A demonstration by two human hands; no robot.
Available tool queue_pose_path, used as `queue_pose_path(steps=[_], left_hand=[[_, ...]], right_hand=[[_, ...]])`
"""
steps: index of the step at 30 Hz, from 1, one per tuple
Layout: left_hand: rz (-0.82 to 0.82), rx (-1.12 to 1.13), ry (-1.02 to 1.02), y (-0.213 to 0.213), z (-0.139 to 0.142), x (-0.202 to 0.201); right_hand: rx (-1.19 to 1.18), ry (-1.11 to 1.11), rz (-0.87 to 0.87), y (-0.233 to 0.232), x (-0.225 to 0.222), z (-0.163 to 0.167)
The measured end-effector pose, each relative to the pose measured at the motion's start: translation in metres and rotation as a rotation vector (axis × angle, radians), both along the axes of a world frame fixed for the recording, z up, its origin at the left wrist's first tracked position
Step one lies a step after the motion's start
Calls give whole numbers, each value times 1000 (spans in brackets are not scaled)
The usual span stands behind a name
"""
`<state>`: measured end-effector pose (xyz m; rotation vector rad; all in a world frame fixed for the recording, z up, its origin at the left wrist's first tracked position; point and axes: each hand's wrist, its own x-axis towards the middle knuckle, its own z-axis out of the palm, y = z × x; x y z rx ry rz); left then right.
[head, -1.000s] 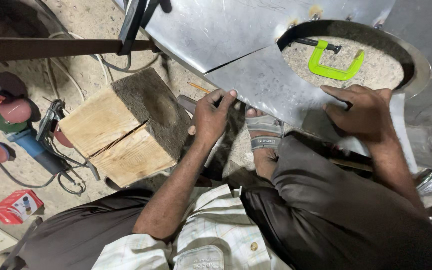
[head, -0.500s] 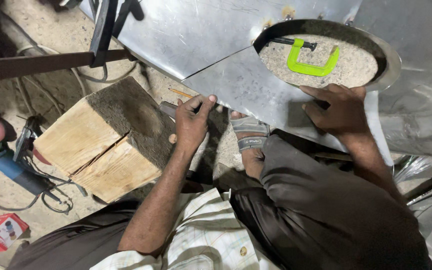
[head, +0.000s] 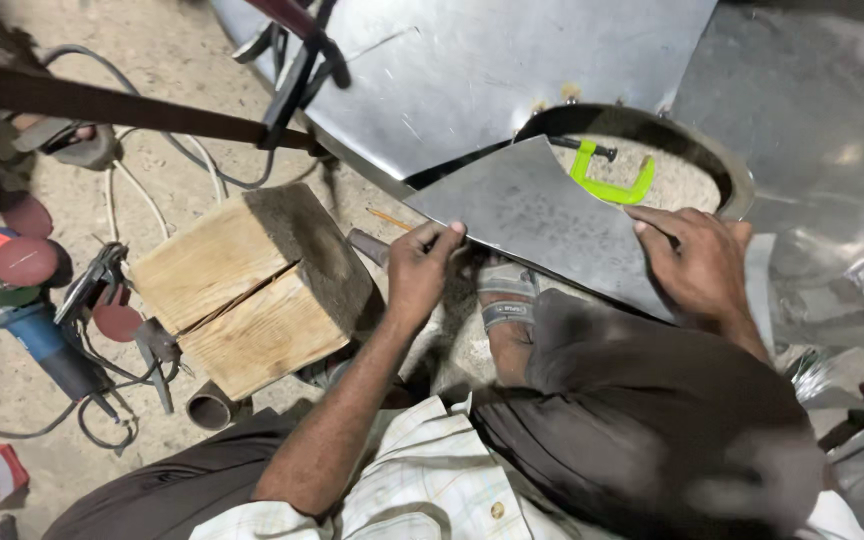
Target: The person marks a metal sheet with a pencil, then uses an angle grinder to cut along the marked line. They repeatedly fit the cut piece into a circular opening in a larger metal assembly, hammer it into shape, and continue cutting and fitting until the piece aligns.
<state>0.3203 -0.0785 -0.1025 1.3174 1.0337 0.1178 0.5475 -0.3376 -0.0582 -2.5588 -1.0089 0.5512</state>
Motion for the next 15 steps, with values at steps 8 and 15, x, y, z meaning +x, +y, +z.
queue_pose_path(steps=[8,15], left_hand=[[196,33,-563,-27,128,-70],[1,418,-1050,3,198,-187]], right_hand=[[392,50,106,53,-2,97],[192,173,119,166,-113,234]])
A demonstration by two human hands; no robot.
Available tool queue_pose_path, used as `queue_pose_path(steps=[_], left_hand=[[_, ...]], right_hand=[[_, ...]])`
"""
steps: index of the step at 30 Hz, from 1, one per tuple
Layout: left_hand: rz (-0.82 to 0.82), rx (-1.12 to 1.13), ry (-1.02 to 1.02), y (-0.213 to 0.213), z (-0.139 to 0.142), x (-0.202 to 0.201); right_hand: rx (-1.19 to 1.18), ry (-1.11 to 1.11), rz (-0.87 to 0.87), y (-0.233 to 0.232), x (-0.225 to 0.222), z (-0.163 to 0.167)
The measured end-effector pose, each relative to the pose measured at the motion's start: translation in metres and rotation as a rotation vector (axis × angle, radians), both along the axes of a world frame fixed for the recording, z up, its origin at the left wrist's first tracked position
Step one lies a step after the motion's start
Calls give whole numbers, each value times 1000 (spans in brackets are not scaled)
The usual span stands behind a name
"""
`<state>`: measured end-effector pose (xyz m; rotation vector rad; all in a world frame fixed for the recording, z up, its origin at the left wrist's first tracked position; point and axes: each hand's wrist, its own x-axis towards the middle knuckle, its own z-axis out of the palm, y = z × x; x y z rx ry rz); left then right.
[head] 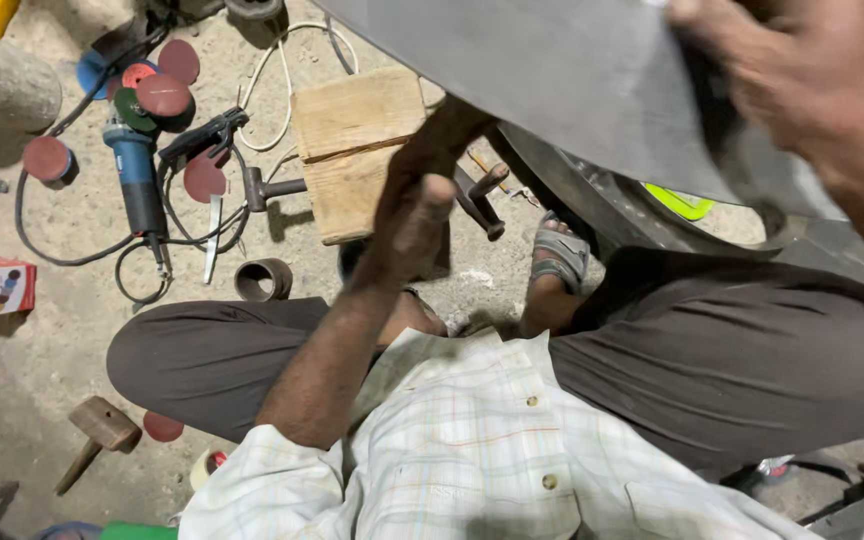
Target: The person marks a metal sheet with a pencil, then uses an angle grinder to cut along the marked line. They repeatedly fit the cut piece into a circular opening in a larger metal assembly, hammer it into shape, and continue cutting and fitting until the piece aligns.
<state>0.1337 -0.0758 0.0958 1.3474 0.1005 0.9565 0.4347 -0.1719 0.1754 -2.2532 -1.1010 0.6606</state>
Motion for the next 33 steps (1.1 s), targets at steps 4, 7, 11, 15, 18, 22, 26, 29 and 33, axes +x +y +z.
queue_pose_path(steps=[4,7,11,15,18,22,26,29,33], left_hand=[[-125,-253,-310,24,12,-33],[5,-282,-309,49,21,-77],[216,-197,-147,79,38,-144],[433,-26,180,127,60,-201],[527,193,689,159,52,-223],[481,654,1390,171,-1,-217],[307,654,1468,166,-43,-209],[183,446,1530,160,-62,-208],[86,323,1603,150,-82,-204]], right_hand=[[26,432,331,47,-134,45],[47,671,481,85,-214,39],[254,51,954,110,-246,2],[162,-830,933,109,-201,-50],[-299,-870,1034,102,-188,-96],[-606,-1104,1133,98,-195,-138],[-683,-1158,1145,115,-201,-154],[-698,-1114,1141,119,-205,-162],[-553,-922,1074,122,-201,-164]])
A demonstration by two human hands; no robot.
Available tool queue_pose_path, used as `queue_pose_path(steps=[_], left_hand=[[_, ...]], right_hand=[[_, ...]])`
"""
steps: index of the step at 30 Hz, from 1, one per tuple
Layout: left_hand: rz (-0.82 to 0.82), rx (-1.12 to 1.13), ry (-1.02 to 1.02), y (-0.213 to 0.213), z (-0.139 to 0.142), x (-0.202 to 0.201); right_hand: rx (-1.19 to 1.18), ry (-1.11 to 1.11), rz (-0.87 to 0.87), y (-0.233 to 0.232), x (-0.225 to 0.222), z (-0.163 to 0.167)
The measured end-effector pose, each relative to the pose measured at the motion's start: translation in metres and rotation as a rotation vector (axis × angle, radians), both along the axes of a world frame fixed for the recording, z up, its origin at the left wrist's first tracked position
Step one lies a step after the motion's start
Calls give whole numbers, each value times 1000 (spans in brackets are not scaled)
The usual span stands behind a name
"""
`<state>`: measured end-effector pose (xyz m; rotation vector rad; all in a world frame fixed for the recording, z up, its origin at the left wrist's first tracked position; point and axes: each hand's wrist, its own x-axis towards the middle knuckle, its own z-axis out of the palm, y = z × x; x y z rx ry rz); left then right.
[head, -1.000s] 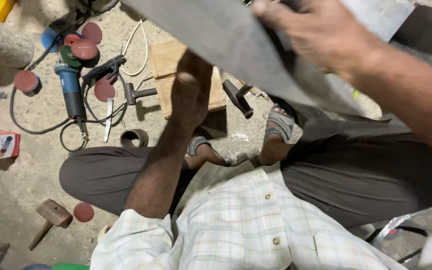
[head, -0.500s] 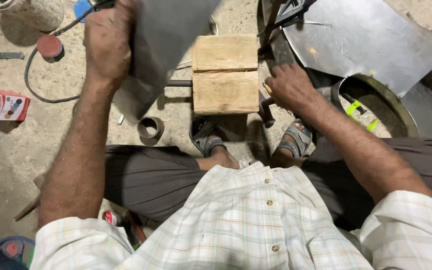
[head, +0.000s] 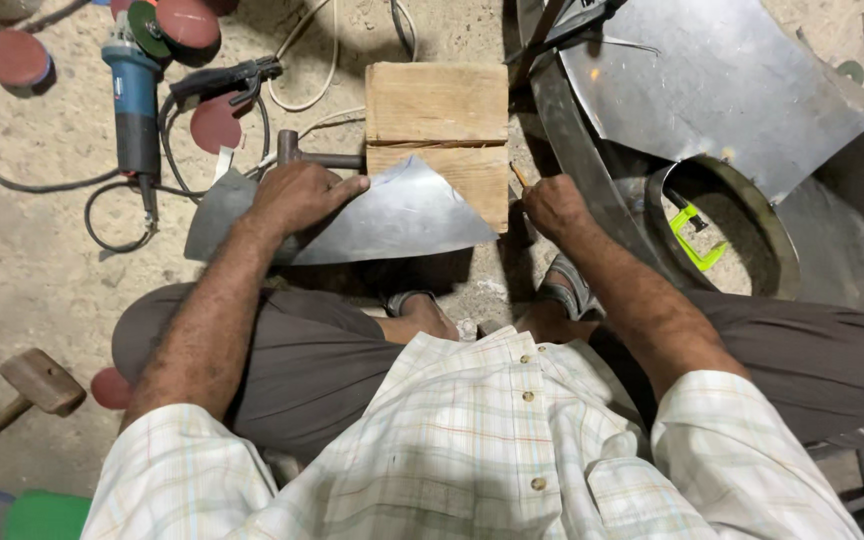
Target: The person marks a metal sheet with a pencil, then uses an angle grinder to cut along the marked line. They repeatedly fit the cut piece into a circular opening in a larger metal assembly, hammer it into shape, and continue cutting and fitting until the piece aligns.
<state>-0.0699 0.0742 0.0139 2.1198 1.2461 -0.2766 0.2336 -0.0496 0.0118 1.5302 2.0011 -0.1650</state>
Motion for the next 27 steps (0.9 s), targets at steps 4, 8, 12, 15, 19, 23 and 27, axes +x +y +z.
queue_pose_path(steps=[4,8,12,15,19,23,27], left_hand=[[8,19,-8,-5,-24,-4],[-44,65,-74,-6,-44,-4],[-12,-37,-34,-4,-58,0],[7,-67,4,-3,-67,0],[6,-32,-22,-8,-74,0],[-2,-27,-5,-11,-75,5],[6,-3,-118,-12,-73,5]], right_hand=[[-124,49,-252,-12,22,14],[-51,264,-588,-54,66,46],[-47,875,-1220,-103,79,74],[79,1503,-1178,-129,65,81],[303,2017,-831,-133,38,60],[556,1882,-571,-100,-4,0],[162,1499,-862,-93,-14,11]])
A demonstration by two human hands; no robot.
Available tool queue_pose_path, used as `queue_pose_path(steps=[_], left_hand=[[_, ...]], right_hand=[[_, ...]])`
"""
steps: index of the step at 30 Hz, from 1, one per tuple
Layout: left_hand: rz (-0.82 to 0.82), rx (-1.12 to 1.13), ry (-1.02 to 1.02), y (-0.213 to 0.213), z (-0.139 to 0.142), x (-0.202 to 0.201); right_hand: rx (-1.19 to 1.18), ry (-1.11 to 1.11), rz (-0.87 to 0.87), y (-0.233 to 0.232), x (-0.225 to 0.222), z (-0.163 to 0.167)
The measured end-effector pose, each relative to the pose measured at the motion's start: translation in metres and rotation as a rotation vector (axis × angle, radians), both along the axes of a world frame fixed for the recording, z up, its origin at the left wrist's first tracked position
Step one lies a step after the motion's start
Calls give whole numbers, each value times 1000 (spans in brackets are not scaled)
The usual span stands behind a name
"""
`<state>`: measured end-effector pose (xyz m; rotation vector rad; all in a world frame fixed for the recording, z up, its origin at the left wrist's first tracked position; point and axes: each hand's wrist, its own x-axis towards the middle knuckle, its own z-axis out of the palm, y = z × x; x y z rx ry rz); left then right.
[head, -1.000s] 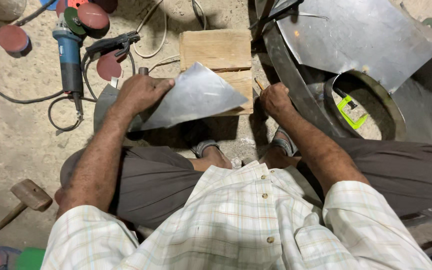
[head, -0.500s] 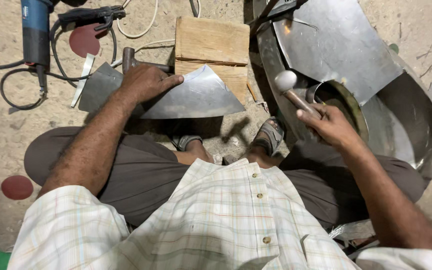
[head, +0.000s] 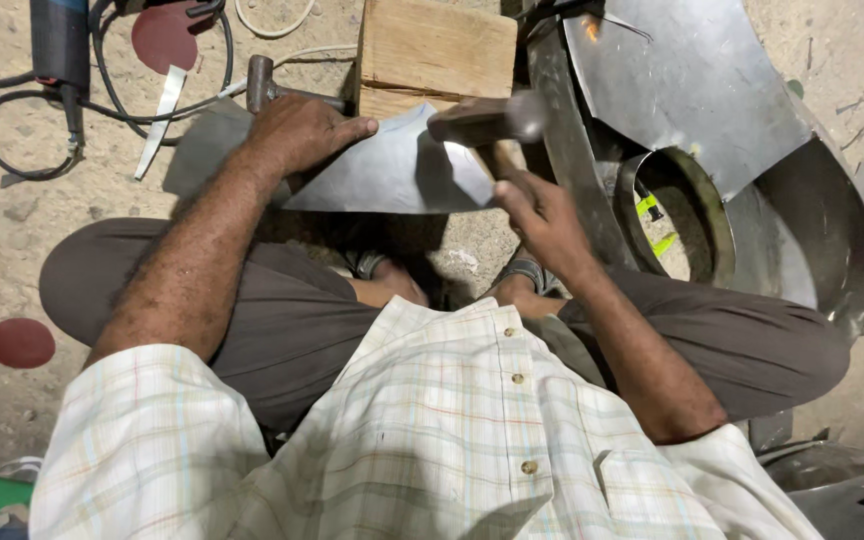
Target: The person marks a metal sheet with a pencil, then uses an angle grinder to cut along the marked line. They repeatedly fit the cut piece into a circular opening in a larger metal assembly, hammer it into shape, and continue cutting and fitting until the piece aligns.
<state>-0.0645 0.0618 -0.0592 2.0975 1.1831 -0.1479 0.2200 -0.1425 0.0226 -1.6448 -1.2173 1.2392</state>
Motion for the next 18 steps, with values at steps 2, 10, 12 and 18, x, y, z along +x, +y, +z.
queue_pose_path(steps=[2,10,12,18], left_hand=[[-9,62,-35,8,4,-1],[-5,-36,143,-7,0,0],[2,-58,158,-5,2,0],[18,-36,150,6,12,-2]], right_hand=[[81,57,-36,11,9,18],[497,266,-126,-5,0,-7],[156,-223,13,-5,0,-12],[139,226,-162,-7,21,20]])
